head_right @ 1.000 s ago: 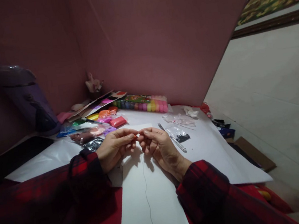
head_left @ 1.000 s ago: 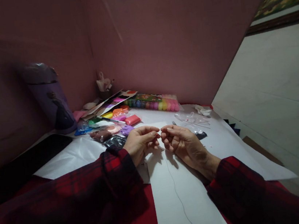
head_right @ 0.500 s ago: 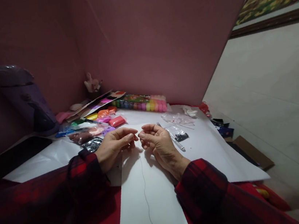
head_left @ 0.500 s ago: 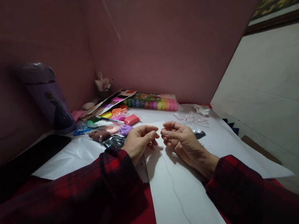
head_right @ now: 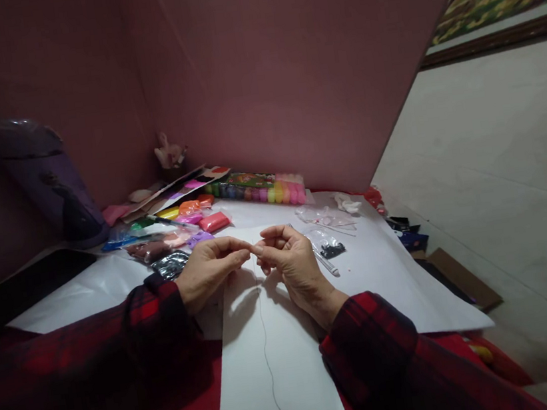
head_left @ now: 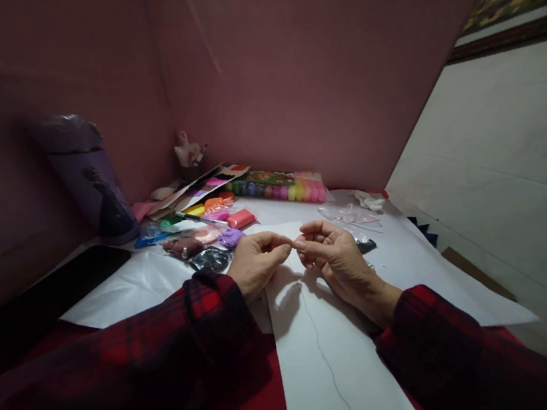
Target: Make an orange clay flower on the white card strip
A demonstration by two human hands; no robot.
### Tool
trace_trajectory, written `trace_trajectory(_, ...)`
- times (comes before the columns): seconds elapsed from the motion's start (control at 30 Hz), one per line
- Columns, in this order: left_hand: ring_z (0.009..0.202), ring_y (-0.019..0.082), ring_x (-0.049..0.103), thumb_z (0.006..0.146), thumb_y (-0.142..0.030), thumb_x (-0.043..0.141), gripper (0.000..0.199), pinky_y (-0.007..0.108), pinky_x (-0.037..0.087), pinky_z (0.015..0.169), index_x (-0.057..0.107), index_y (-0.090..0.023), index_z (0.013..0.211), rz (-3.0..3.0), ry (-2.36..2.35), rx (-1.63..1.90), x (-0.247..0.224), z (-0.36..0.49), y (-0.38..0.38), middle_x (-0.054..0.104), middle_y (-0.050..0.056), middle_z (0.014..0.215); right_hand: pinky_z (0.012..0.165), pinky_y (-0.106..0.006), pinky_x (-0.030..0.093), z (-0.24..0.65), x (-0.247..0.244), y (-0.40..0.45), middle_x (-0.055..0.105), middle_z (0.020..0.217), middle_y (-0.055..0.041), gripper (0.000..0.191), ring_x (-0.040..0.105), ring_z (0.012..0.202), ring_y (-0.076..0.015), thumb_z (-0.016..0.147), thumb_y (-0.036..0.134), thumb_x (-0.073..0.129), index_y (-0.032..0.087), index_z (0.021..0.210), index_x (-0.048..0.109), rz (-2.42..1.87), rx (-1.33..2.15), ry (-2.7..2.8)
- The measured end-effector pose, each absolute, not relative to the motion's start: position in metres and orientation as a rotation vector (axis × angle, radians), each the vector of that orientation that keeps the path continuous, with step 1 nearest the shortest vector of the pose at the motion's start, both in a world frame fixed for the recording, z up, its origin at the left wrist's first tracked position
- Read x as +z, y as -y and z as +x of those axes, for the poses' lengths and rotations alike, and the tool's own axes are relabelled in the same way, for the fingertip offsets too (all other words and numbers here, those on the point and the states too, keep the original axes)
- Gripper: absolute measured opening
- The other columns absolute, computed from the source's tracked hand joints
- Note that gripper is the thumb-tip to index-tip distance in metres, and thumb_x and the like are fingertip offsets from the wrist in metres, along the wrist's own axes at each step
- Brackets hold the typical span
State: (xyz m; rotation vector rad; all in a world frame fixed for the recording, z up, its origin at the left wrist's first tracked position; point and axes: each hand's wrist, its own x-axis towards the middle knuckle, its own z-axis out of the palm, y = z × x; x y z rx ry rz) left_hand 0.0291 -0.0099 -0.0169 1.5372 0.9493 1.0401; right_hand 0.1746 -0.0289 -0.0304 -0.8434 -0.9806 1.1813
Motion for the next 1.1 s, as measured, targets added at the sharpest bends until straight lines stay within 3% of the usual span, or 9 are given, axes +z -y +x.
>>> trace_trajectory(0.3, 0.062, 0.013, 0.055, 0.071, -0.017, 0.058, 0.014, 0.022, 0.039, 0.057, 0.072, -0.012, 0.07, 1.933, -1.022, 1.122, -0.021, 0.027, 0.006, 0.066, 0.004, 0.068, 0.042, -0.021, 0.041, 0.174, -0.032, 0.031, 0.061, 0.061, 0.0046, 0.03, 0.055, 0.049, -0.0101, 0.06, 0.019, 0.079, 0.018, 0.079, 0.057, -0.896, 1.048, 1.133)
trace_trajectory(0.53, 0.057, 0.011, 0.049, 0.068, -0.008, 0.055, 0.014, 0.022, 0.036, 0.056, 0.067, -0.015, 0.066, 2.251, -0.959, 1.121, -0.022, 0.022, 0.005, 0.058, 0.001, 0.062, 0.044, -0.022, 0.042, 0.173, -0.037, 0.033, 0.06, 0.063, 0.0036, 0.02, 0.055, 0.053, -0.011, 0.069, 0.016, 0.072, 0.019, 0.08, 0.056, -0.904, 0.921, 1.335)
trace_trajectory(0.8, 0.054, 0.01, 0.045, 0.067, -0.012, 0.059, 0.012, 0.023, 0.032, 0.055, 0.057, -0.017, 0.056, 2.346, -1.04, 1.12, -0.017, 0.021, 0.006, 0.054, -0.001, 0.058, 0.044, -0.023, 0.047, 0.168, -0.034, 0.037, 0.063, 0.06, 0.003, 0.023, 0.059, 0.053, -0.0128, 0.069, 0.023, 0.075, 0.019, 0.081, 0.056, -0.863, 0.997, 1.246)
trace_trajectory(0.97, 0.053, 0.011, 0.041, 0.069, -0.021, 0.064, 0.019, 0.024, 0.029, 0.054, 0.052, -0.018, 0.055, 2.324, -1.111, 1.315, -0.02, 0.023, 0.003, 0.048, -0.002, 0.054, 0.044, -0.024, 0.049, 0.165, -0.032, 0.04, 0.071, 0.072, -0.0023, 0.026, 0.062, 0.055, -0.0137, 0.067, 0.023, 0.077, 0.018, 0.084, 0.058, -0.857, 1.07, 1.12)
trace_trajectory(1.1, 0.054, 0.011, 0.042, 0.066, -0.012, 0.06, 0.016, 0.024, 0.029, 0.055, 0.051, -0.018, 0.053, 2.215, -1.293, 1.367, -0.016, 0.022, -0.004, 0.049, -0.002, 0.054, 0.045, -0.023, 0.048, 0.167, -0.029, 0.039, 0.074, 0.077, -0.0054, 0.024, 0.066, 0.06, -0.0155, 0.067, 0.019, 0.077, 0.017, 0.082, 0.058, -0.81, 1.058, 1.044)
